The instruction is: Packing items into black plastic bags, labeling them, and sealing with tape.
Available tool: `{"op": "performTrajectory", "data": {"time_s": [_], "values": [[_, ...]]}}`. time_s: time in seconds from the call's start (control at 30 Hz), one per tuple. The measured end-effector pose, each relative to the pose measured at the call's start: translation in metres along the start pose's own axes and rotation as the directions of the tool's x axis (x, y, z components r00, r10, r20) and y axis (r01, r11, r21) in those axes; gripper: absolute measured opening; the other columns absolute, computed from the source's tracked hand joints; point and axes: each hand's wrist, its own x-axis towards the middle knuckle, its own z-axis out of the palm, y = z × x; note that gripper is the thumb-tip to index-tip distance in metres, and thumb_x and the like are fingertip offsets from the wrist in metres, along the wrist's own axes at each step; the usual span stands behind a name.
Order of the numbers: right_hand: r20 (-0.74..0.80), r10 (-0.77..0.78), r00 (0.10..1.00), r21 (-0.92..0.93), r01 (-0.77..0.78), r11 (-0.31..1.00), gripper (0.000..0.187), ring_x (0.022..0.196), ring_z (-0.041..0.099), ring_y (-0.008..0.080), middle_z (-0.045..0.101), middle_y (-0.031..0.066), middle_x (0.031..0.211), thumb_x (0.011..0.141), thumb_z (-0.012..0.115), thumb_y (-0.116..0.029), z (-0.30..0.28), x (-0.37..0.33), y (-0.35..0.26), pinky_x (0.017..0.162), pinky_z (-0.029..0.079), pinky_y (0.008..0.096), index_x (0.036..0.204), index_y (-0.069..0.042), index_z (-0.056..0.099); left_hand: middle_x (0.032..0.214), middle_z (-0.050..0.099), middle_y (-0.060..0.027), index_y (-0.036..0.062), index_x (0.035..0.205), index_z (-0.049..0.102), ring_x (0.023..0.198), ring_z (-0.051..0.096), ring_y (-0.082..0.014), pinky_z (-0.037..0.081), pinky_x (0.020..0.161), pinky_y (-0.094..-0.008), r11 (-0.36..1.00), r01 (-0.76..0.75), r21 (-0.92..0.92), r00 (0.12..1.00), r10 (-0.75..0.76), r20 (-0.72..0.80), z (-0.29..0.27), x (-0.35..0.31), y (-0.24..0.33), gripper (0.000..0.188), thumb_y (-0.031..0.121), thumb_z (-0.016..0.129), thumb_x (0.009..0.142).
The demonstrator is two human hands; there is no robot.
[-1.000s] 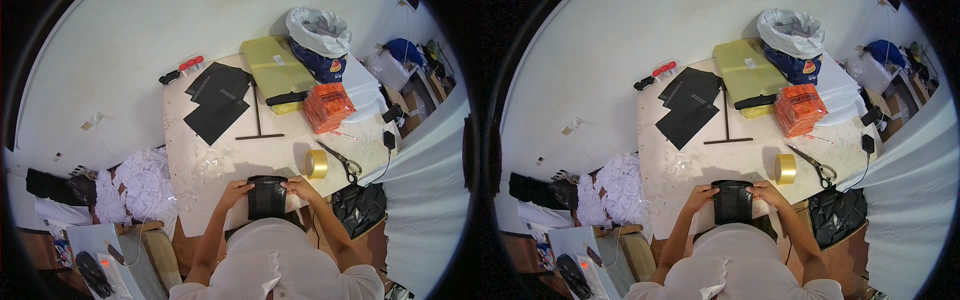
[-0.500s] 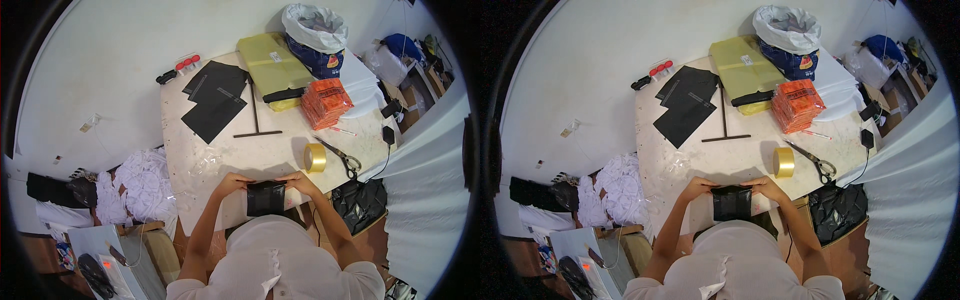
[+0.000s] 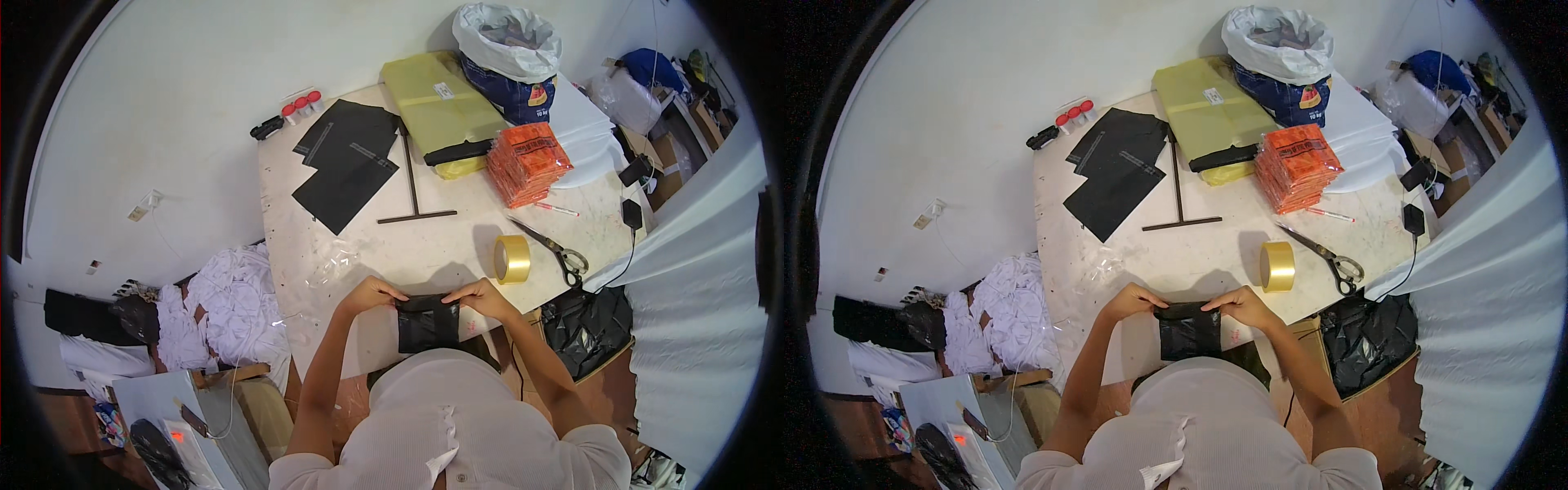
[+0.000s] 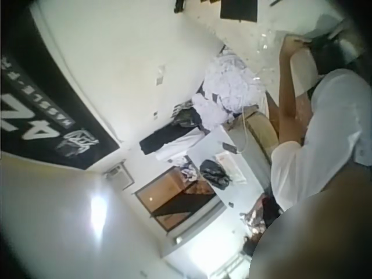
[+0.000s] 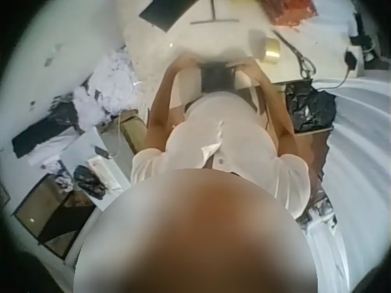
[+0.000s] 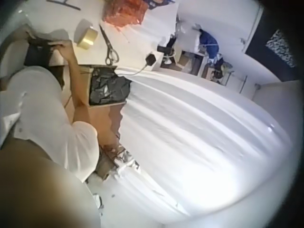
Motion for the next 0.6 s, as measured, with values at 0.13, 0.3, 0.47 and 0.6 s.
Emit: {"op": "performTrajectory", "data": {"time_s": [0.13, 0.3, 0.47, 0.6], "values": [[0.007, -0.097, 0.995, -0.055, 0.097, 0.994, 0.036, 0.079, 0.059, 0.0106, 0.068, 0.0075, 0.091, 0.069, 0.047, 0.009, 0.004, 0.001, -0.005, 0.073, 0.046, 0.0231, 0.095, -0.006, 0.068, 0.089, 0.067, -0.0105, -0.0003, 0.085, 0.070, 0.073, 0.060, -0.0128, 0.048, 0.065, -0.0225, 0.999, -0.003, -0.040, 1.000, 0.003, 0.007, -0.006, -0.002, -0.010, 0.028, -0.011, 0.051, 0.067], [0.008, -0.160, 0.987, -0.084, 0.160, 0.984, 0.035, 0.080, 0.060, 0.0112, 0.068, 0.0080, 0.090, 0.070, 0.047, 0.009, 0.004, 0.002, -0.001, 0.074, 0.046, 0.0231, 0.092, -0.006, 0.069, 0.092, 0.066, -0.0119, -0.0025, 0.079, 0.068, 0.095, 0.060, -0.0186, 0.047, 0.079, -0.0249, 0.996, -0.080, -0.047, 0.993, 0.084, 0.088, -0.017, -0.003, -0.025, 0.018, -0.008, 0.054, 0.071], [-0.055, -0.100, 0.993, -0.061, 0.097, 0.993, 0.034, 0.079, 0.060, 0.0120, 0.068, 0.0075, 0.087, 0.069, 0.048, 0.012, -0.002, -0.002, 0.007, 0.075, 0.046, 0.0237, 0.090, -0.005, 0.069, 0.102, 0.064, -0.0118, -0.0015, 0.090, 0.066, 0.103, 0.057, -0.0205, 0.044, 0.086, -0.0266, 0.959, -0.107, -0.261, 0.989, 0.129, 0.067, -0.026, -0.012, -0.014, 0.014, -0.001, 0.055, 0.081], [-0.059, -0.107, 0.993, -0.069, 0.103, 0.992, 0.033, 0.078, 0.060, 0.0117, 0.068, 0.0071, 0.085, 0.070, 0.048, 0.012, 0.002, -0.003, 0.002, 0.074, 0.046, 0.0241, 0.090, -0.004, 0.069, 0.100, 0.064, -0.0109, 0.0013, 0.103, 0.063, 0.100, 0.058, -0.0205, 0.044, 0.086, -0.0292, 0.991, -0.109, -0.079, 0.994, 0.107, -0.031, 0.003, 0.007, 0.026, 0.024, 0.017, 0.049, 0.091]]}}
